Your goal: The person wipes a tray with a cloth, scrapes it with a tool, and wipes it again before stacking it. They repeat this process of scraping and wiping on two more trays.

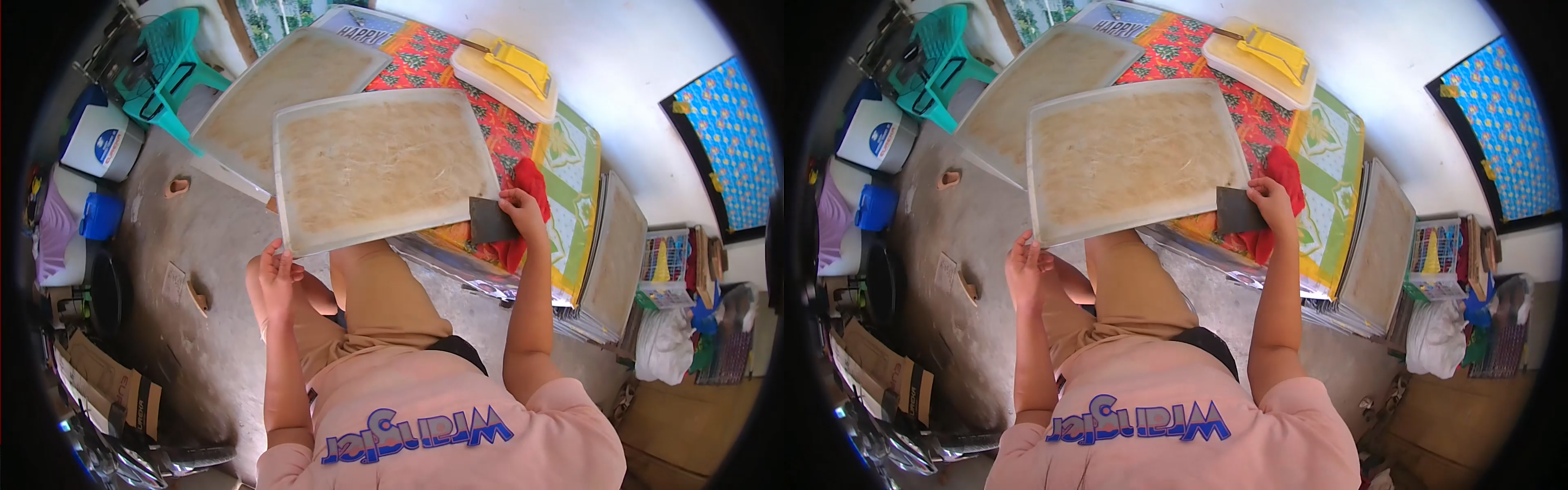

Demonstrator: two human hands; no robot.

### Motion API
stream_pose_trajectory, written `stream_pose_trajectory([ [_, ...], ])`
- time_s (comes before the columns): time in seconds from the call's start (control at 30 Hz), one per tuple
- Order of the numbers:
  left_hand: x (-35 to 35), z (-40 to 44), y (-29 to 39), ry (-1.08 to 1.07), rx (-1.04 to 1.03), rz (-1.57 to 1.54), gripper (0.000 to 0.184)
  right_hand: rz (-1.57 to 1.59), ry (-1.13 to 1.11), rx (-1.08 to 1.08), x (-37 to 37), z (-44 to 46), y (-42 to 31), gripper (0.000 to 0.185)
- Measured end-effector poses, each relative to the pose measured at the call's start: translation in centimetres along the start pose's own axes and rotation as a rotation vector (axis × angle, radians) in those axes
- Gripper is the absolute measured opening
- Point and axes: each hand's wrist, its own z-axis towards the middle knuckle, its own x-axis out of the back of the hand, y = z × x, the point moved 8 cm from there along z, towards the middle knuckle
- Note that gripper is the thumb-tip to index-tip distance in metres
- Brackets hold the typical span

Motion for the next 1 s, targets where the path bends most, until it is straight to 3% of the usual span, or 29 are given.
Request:
stream_pose_trajectory([
  [0.1, -0.2, 1.0, 0.3, 0.014, -0.017, -0.024, 0.042, -0.41, 0.09, 0.092, 0.0, -0.5, -1.2, 0.02],
  [0.27, -1.7, 2.0, 1.5, -0.008, 0.014, -0.023, 0.054, -0.762, 0.303, 0.168, -0.8, -1.8, -5.1, 0.023],
  [0.4, -2.7, 2.1, 2.8, -0.023, 0.015, 0.145, 0.062, -0.827, 0.191, 0.163, -2.4, -3.1, -7.6, 0.037],
  [0.57, -2.5, 4.1, 0.0, -0.046, -0.195, 0.181, 0.07, -0.784, 0.05, 0.134, -4.2, -3.6, -8.3, 0.036],
  [0.63, -2.8, 3.9, 0.3, -0.087, -0.102, 0.106, 0.075, -0.785, 0.036, 0.173, -5.4, -4.3, -9.5, 0.035],
  [1.0, -2.6, 3.9, 0.7, -0.061, -0.184, 0.291, 0.074, -0.798, 0.022, 0.142, -6.5, -5.4, -10.9, 0.03],
])
